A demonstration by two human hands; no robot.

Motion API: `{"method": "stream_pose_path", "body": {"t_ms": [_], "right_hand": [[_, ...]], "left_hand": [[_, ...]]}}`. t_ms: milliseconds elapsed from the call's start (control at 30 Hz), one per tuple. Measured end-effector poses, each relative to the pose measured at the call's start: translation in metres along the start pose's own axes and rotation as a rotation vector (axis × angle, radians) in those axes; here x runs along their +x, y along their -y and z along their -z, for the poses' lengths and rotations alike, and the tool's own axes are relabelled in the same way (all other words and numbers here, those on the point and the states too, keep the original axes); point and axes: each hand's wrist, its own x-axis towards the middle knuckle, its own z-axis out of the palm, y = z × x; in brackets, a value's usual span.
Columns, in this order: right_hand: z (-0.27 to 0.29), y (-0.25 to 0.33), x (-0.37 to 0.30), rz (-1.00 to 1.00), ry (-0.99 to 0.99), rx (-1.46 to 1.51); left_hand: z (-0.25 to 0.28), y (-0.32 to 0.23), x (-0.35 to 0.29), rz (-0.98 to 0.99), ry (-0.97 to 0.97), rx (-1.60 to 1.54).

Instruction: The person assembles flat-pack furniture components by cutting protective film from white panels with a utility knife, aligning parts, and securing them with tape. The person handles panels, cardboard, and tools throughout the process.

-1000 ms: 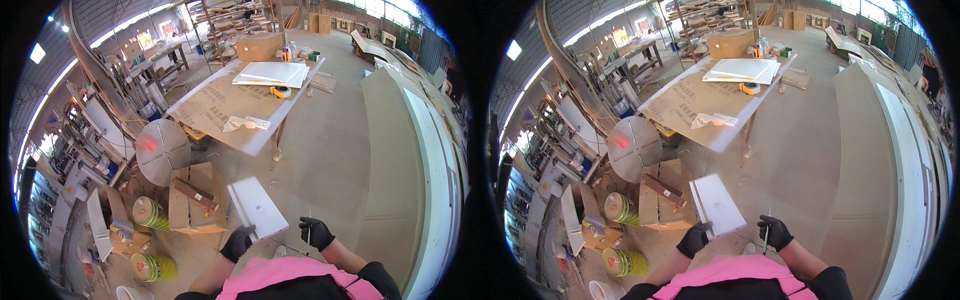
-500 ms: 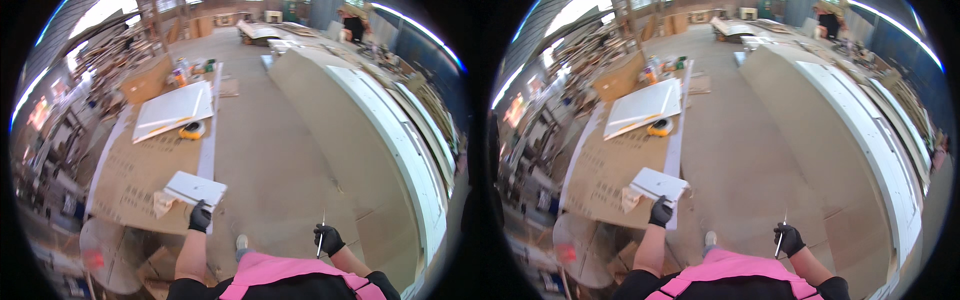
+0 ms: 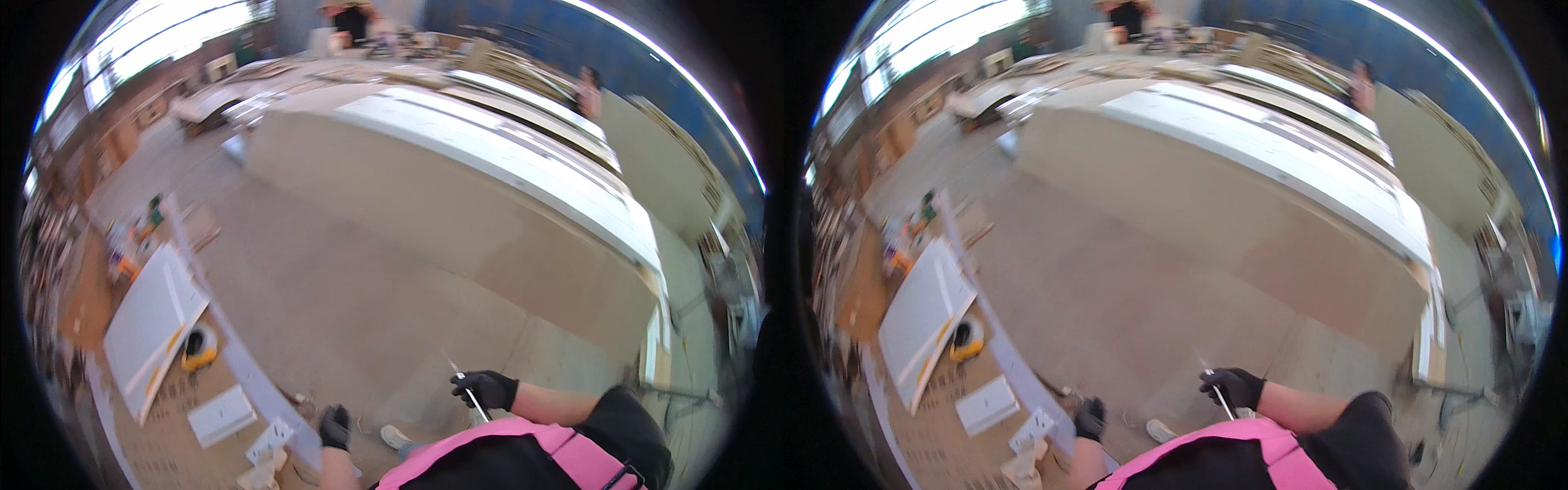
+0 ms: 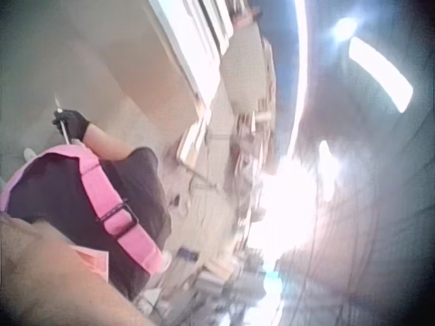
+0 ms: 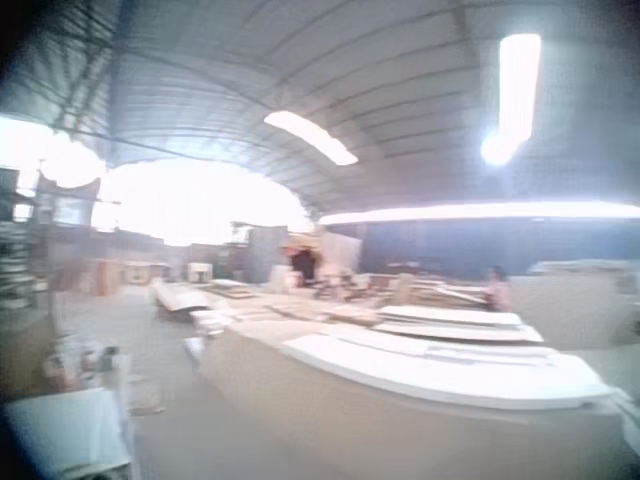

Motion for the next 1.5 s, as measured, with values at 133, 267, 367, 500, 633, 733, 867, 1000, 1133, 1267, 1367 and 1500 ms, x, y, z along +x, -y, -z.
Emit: {"method": "stream_pose_path", "body": {"t_ms": [133,267,367,500,633,733,867,1000,1133,1267,1367,1500], "right_hand": [[0.002,-0.003,-0.011,0.121,0.083,0.125],[0.021,-0.002,-0.037,0.204,0.125,0.144],[0.06,-0.002,-0.069,0.269,0.122,0.214],[0.149,-0.015,-0.112,0.369,0.135,0.318],[0.264,-0.034,-0.154,0.431,0.116,0.437],[0.334,-0.045,-0.194,0.577,0.14,0.579],[0.398,-0.047,-0.247,0.713,0.037,0.665],[0.446,-0.059,-0.283,0.868,-0.083,0.836],[0.471,-0.073,-0.304,0.867,-0.119,1.099],[0.494,-0.082,-0.335,0.921,-0.163,1.077],[0.519,-0.079,-0.35,0.882,-0.166,1.068],[0.554,-0.057,-0.337,0.74,-0.063,1.014]], "left_hand": [[-0.047,0.093,-0.044,0.454,0.018,0.09],[-0.072,0.121,-0.064,0.396,0.198,0.696],[-0.079,0.106,-0.043,0.344,0.31,0.914],[-0.104,0.094,-0.003,0.14,-0.042,0.784],[-0.148,0.164,-0.014,0.027,-0.123,0.755],[-0.193,0.266,-0.055,0.275,0.352,0.9],[-0.253,0.397,-0.109,0.389,0.299,1.244],[-0.317,0.461,-0.075,0.471,0.909,1.943],[-0.358,0.49,-0.01,-0.149,1.526,2.709],[-0.405,0.511,0.006,-0.256,1.039,2.772],[-0.428,0.527,-0.018,-0.118,0.764,2.606],[-0.413,0.544,-0.054,-0.357,1.094,2.554]]}}
